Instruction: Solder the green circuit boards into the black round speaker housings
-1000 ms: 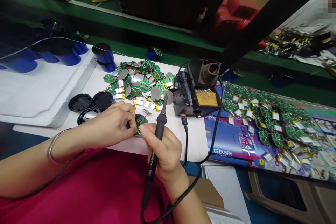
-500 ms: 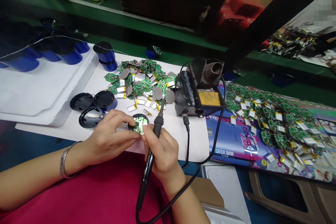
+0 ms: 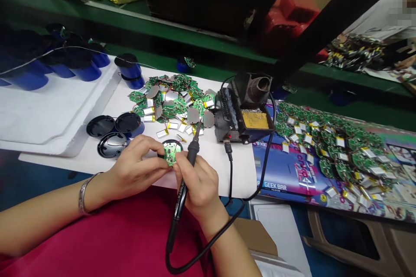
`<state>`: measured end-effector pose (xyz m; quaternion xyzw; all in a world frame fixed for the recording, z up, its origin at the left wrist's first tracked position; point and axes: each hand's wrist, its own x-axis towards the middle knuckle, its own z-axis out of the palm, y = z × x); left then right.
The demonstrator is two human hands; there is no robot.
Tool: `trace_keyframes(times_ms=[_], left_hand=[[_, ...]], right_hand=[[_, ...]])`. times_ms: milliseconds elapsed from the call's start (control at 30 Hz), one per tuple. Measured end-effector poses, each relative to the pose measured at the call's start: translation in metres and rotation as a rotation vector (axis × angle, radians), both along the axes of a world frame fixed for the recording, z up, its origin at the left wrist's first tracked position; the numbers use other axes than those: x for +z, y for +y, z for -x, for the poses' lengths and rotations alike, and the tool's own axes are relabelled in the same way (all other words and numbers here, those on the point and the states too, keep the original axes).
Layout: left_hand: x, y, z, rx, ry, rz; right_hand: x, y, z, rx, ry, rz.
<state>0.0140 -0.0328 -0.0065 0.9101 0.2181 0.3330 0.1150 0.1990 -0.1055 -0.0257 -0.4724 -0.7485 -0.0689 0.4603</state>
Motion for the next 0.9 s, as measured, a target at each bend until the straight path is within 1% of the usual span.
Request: trace_keyframes(times_ms=[200, 433, 500, 600, 733, 900], left_hand=[[0.005, 0.001, -0.002, -0.036, -0.007, -0.031], [0.002, 0.001, -0.002, -0.022, -0.029, -0.054], [0.004, 0.002, -0.002, -0.03, -0.02, -0.028], [0.011, 0.005, -0.002, 0.008, 0.01, 0.062], [0.023, 0.014, -0.009, 0.039, 0.181, 0.196], [0.036, 0.02, -0.024, 0.008, 0.496, 0.236]], right_hand=[[0.0, 0.002, 0.0, 0.023, 0.002, -0.019], [-0.002, 0.003, 0.002, 0.015, 0.022, -0.013], [-0.002, 0.004, 0.002, 0.015, 0.024, -0.02], [0.001, 0.003, -0.001, 0.012, 0.028, -0.045], [0.011, 0.0, -0.009, -0.053, 0.051, -0.058], [0.022, -0.005, -0.016, -0.146, 0.151, -0.148]])
